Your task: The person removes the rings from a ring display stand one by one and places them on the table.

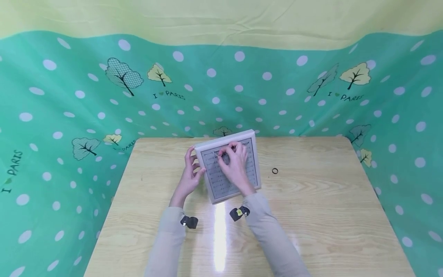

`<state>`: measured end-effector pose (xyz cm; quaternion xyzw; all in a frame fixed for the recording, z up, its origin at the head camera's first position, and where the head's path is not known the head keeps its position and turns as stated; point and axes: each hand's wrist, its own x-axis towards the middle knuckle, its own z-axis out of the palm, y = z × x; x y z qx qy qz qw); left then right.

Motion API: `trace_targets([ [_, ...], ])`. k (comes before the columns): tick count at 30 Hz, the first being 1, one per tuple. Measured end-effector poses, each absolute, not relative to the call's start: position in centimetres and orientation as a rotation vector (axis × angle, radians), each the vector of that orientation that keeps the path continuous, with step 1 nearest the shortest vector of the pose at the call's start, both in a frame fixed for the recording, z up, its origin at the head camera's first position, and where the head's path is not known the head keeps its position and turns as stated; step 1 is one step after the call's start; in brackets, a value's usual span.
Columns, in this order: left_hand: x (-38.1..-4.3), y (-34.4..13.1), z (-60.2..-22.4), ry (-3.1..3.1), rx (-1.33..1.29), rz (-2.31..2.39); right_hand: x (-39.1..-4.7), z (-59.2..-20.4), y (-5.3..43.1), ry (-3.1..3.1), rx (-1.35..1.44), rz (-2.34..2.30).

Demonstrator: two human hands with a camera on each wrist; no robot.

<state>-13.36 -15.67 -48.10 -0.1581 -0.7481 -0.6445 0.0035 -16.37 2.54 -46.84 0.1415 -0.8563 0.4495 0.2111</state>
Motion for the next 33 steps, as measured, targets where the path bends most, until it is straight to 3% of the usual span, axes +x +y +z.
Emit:
trace_targets([
  [33,-13.5,-15.5,-48.1,-2.359,-0.524,-1.994,-15.3,-46.0,5.6,-2.228,0.487,1.534],
])
